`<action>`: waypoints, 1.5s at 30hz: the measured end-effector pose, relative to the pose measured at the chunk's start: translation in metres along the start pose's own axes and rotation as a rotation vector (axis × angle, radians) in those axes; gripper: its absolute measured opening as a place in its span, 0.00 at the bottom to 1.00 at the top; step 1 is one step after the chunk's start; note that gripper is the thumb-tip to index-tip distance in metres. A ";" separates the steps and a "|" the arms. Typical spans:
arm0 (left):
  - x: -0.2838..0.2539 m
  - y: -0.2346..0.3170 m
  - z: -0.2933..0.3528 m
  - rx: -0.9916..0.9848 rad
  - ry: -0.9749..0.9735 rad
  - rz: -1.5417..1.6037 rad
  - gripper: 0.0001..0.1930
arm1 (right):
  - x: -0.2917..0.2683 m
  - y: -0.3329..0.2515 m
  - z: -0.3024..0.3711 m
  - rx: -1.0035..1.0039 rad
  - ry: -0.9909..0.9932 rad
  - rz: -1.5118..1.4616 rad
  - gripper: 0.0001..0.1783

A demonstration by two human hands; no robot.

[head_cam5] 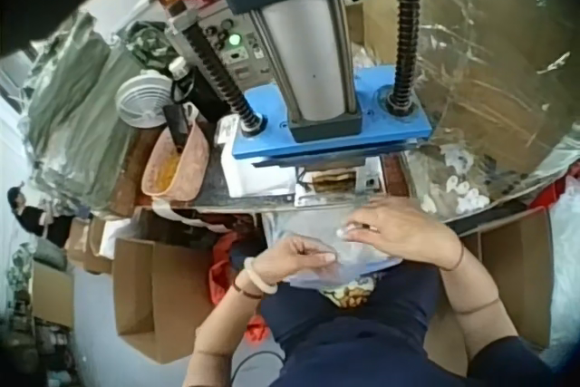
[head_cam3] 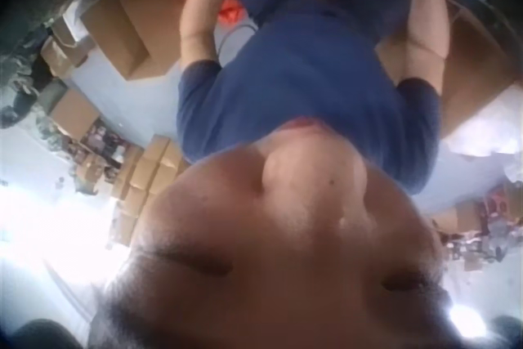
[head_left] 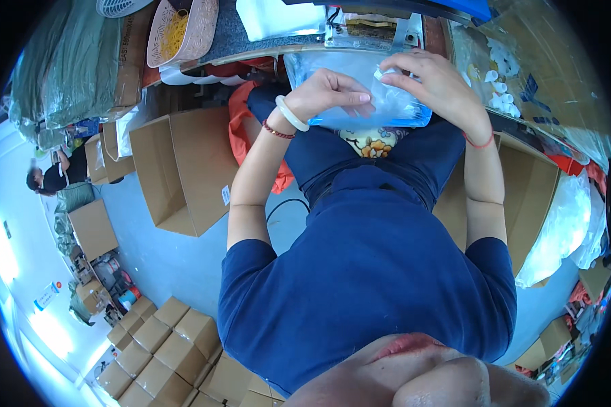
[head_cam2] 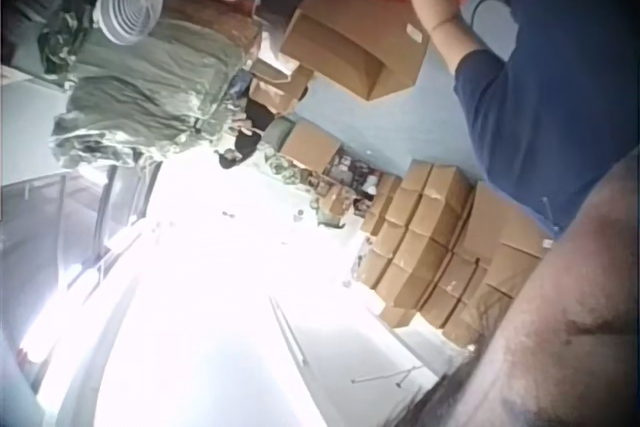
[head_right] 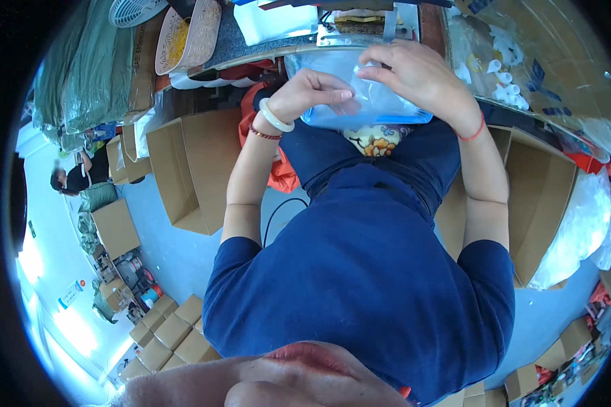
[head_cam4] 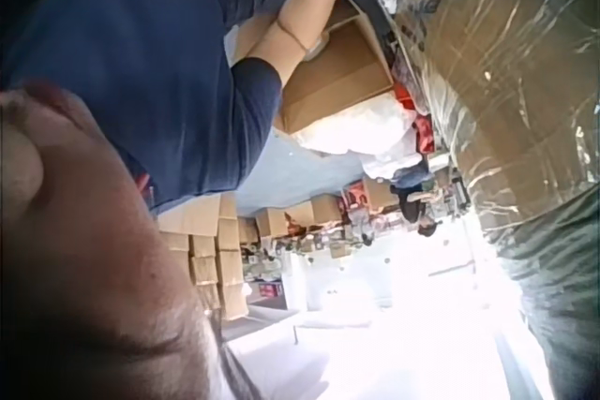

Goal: The person is using a heat-sealing machine to seal small items inside plastic bags.

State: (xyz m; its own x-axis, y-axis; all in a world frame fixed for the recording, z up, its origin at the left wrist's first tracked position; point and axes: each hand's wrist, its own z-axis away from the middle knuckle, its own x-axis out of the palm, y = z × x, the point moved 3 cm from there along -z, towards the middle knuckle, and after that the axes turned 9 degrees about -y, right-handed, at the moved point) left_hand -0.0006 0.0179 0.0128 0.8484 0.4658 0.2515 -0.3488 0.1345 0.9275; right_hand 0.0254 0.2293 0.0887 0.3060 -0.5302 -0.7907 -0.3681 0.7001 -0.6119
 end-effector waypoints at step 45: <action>-0.006 0.020 0.015 0.309 0.610 -0.197 0.11 | 0.014 -0.020 0.016 -0.024 0.584 -0.356 0.16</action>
State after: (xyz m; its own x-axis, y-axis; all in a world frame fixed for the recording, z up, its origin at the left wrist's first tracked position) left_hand -0.0071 0.0044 0.0343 0.4783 0.8771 -0.0446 -0.0068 0.0545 0.9985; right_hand 0.0515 0.2155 0.0900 -0.1090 -0.9021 -0.4176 -0.3544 0.4278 -0.8315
